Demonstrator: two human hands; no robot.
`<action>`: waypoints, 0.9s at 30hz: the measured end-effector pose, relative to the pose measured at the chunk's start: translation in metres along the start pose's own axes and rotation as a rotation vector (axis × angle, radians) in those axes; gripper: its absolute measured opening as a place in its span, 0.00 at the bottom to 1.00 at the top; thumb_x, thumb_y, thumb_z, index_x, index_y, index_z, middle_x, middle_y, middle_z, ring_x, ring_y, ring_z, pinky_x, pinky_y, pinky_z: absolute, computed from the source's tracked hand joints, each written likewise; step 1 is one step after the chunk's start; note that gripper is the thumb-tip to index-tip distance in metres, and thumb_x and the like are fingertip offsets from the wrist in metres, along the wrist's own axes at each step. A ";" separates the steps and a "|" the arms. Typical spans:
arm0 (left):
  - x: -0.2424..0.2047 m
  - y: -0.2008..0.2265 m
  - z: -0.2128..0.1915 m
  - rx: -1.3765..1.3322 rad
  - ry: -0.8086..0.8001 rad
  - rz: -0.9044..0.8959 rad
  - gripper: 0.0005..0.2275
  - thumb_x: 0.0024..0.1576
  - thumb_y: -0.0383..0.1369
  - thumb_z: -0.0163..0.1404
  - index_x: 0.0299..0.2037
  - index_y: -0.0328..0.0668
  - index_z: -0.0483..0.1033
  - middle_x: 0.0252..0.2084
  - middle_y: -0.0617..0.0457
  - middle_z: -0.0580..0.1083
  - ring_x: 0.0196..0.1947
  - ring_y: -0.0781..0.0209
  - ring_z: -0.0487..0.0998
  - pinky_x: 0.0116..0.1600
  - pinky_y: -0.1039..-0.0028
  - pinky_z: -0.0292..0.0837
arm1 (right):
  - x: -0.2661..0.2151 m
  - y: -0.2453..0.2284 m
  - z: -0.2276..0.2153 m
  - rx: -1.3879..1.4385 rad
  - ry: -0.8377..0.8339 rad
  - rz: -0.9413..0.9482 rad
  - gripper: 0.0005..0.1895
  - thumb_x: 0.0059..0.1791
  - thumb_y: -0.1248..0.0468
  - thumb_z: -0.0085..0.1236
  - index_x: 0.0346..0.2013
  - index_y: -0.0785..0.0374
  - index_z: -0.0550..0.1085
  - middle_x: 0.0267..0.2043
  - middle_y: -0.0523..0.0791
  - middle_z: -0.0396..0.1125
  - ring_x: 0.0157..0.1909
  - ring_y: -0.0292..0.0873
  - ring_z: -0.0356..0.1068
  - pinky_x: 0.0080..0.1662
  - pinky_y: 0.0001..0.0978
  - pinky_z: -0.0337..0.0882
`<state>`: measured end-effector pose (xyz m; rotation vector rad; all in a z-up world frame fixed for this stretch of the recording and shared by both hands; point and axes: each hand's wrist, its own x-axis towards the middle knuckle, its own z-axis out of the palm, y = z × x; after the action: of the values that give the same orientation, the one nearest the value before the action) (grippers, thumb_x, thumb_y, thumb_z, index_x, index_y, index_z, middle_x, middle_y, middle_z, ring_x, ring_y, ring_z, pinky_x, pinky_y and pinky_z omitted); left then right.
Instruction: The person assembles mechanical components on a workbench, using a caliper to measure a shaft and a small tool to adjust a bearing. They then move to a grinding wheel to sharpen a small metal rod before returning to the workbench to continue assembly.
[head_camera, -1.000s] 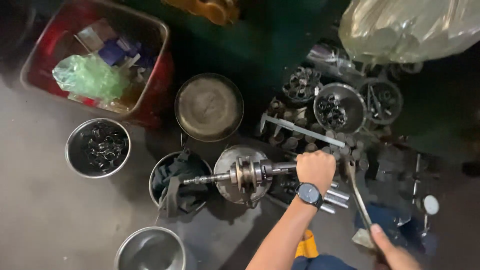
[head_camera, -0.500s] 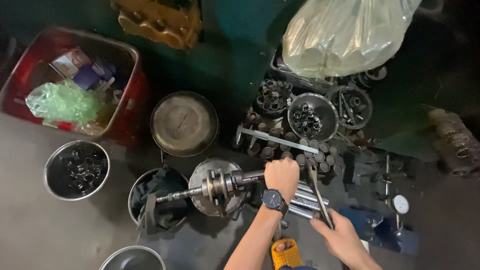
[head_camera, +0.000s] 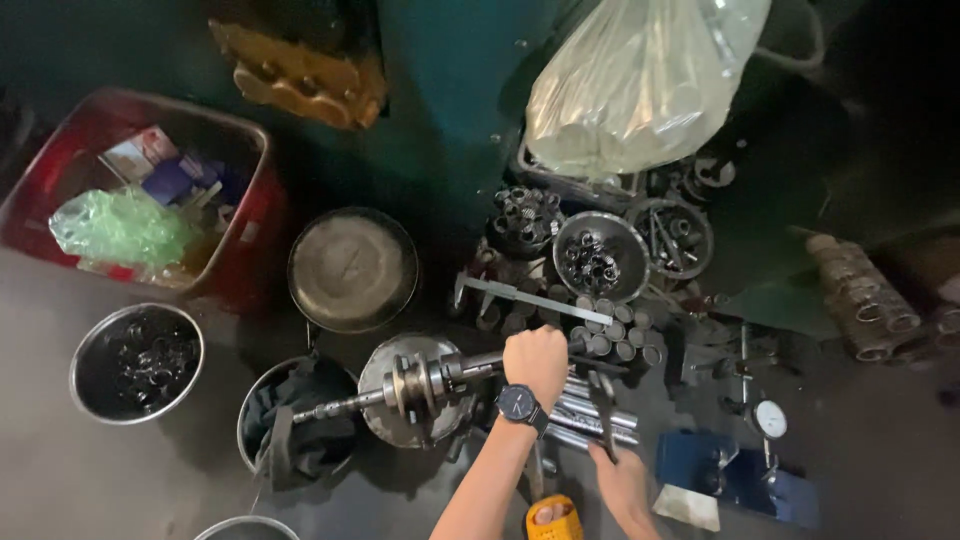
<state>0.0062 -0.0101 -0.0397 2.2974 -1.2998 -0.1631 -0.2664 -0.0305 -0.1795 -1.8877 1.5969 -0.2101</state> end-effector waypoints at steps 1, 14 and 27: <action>0.000 0.001 -0.003 0.004 -0.033 0.005 0.03 0.48 0.27 0.55 0.23 0.43 0.79 0.28 0.46 0.79 0.30 0.46 0.82 0.35 0.58 0.76 | 0.005 -0.007 0.006 0.044 -0.017 -0.009 0.23 0.44 0.48 0.61 0.25 0.70 0.78 0.16 0.50 0.65 0.22 0.42 0.65 0.33 0.41 0.66; 0.000 0.001 0.000 0.050 -0.034 0.001 0.02 0.49 0.27 0.54 0.25 0.42 0.78 0.27 0.44 0.79 0.29 0.46 0.82 0.34 0.60 0.77 | 0.029 -0.077 0.018 0.283 -0.030 -0.049 0.24 0.48 0.54 0.58 0.18 0.73 0.68 0.14 0.45 0.55 0.22 0.37 0.53 0.27 0.42 0.57; 0.000 0.003 -0.008 0.021 -0.052 -0.006 0.02 0.48 0.26 0.55 0.25 0.41 0.79 0.28 0.45 0.79 0.30 0.46 0.82 0.35 0.60 0.77 | 0.039 -0.082 0.022 0.209 -0.034 -0.058 0.28 0.49 0.53 0.59 0.17 0.71 0.61 0.16 0.46 0.50 0.22 0.39 0.50 0.28 0.43 0.54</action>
<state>0.0064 -0.0088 -0.0308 2.3297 -1.3266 -0.2138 -0.1779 -0.0544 -0.1617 -1.7682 1.4391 -0.3541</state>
